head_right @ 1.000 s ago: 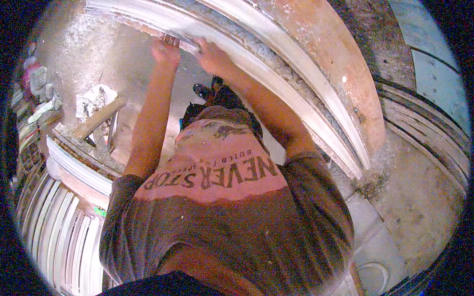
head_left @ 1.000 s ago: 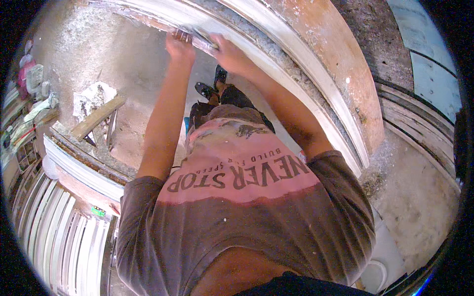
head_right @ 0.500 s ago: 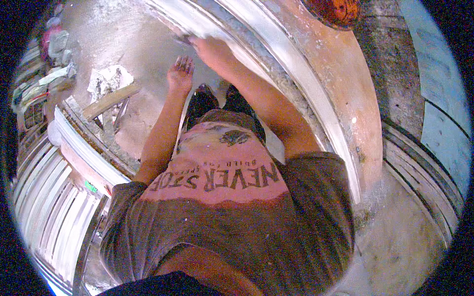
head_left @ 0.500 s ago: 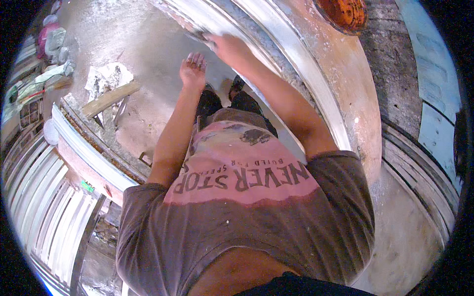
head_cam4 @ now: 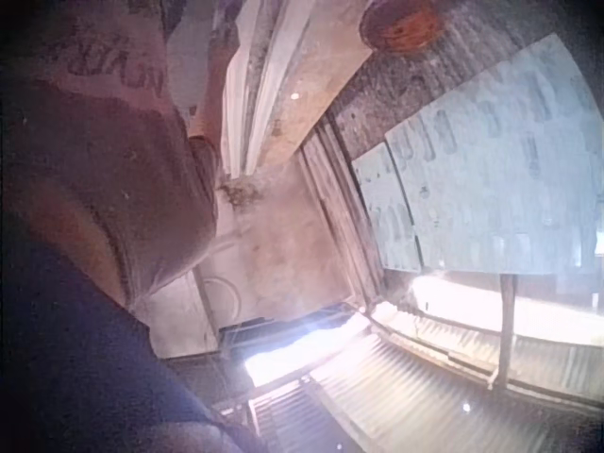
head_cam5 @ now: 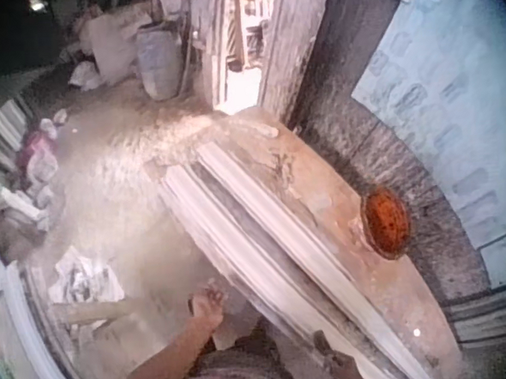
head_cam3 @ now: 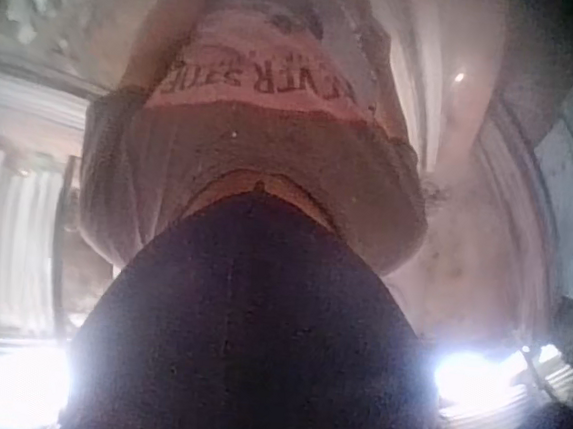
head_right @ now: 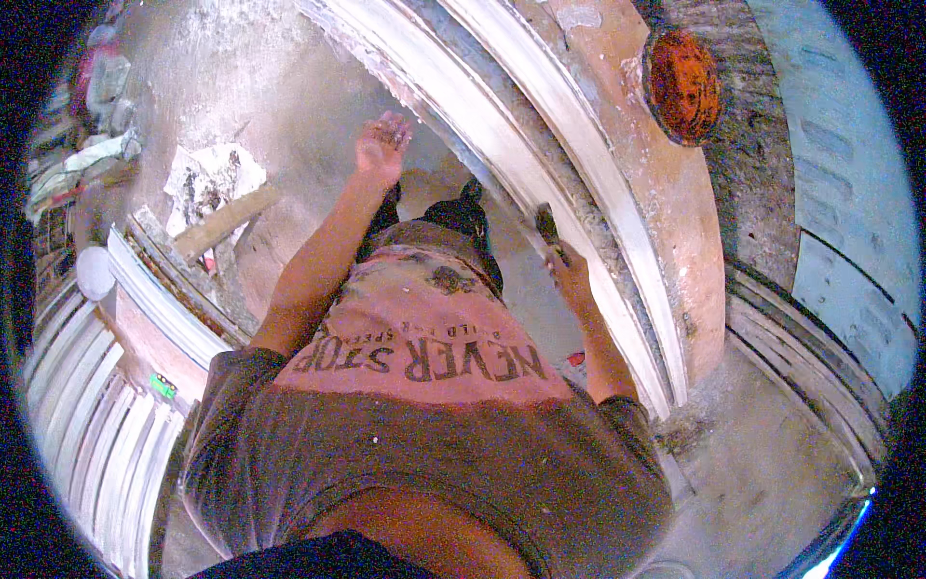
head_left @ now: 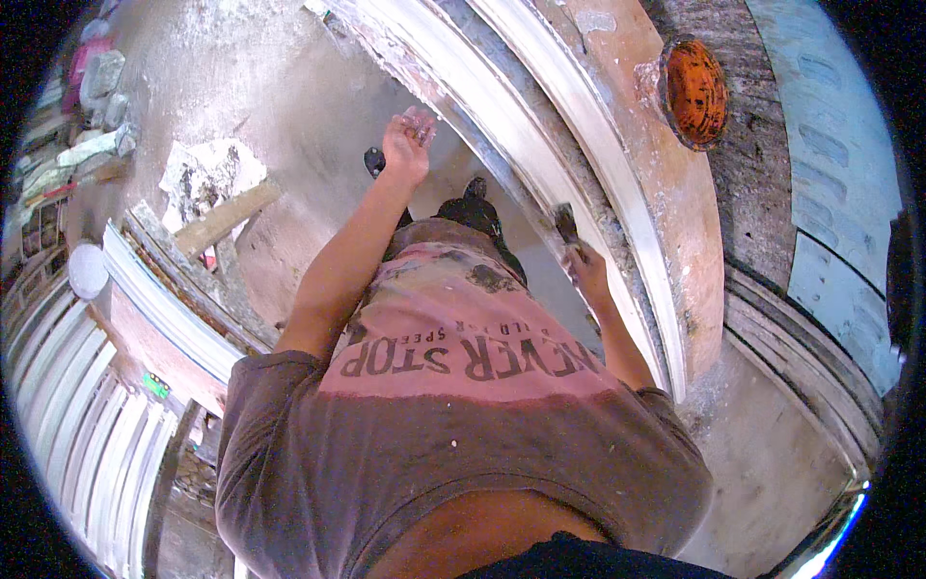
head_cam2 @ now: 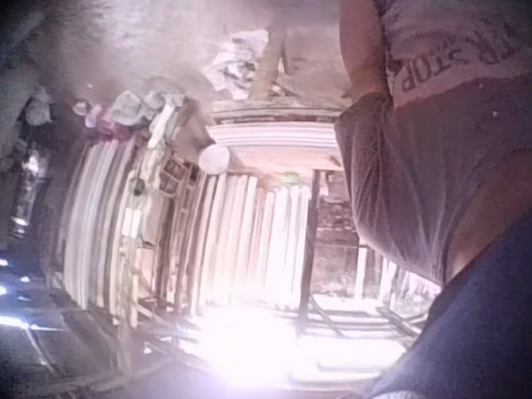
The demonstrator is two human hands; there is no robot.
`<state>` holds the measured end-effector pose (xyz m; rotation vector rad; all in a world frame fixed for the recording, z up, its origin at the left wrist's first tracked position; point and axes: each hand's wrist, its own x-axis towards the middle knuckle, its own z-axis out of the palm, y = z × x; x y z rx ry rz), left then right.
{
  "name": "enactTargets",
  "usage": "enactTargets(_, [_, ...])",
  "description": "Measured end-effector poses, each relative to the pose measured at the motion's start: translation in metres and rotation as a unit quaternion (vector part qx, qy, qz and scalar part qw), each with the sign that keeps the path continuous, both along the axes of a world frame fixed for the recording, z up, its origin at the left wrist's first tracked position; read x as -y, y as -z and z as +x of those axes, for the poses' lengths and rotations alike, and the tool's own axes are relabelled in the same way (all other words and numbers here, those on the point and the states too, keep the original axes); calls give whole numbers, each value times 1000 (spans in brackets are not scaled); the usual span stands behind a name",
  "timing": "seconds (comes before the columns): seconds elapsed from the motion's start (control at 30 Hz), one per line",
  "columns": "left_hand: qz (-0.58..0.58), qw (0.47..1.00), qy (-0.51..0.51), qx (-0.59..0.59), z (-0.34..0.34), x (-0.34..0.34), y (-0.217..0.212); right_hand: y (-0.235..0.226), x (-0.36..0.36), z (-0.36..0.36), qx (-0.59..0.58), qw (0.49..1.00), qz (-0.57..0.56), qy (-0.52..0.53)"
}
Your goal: The person uses a brush to wipe dust and debris from several white decorative moldings laid on a workbench. They repeatedly brush along the grooves and edges, occasionally repositioning the pieces to reach different sections.
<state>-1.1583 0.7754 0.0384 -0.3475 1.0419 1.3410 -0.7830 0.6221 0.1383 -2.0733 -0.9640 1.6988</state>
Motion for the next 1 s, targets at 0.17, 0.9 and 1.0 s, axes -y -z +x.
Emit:
enactTargets(0.17, [37,999,-11,6,-26,-43,-17,18,-150,-164,104,946,224,-211])
enactTargets(0.9, [24,997,-59,44,-132,-115,-12,-19,-253,-302,305,805,316,-399])
enactTargets(1.0, [34,998,-38,25,-131,-131,-8,21,-291,-322,200,852,369,-312])
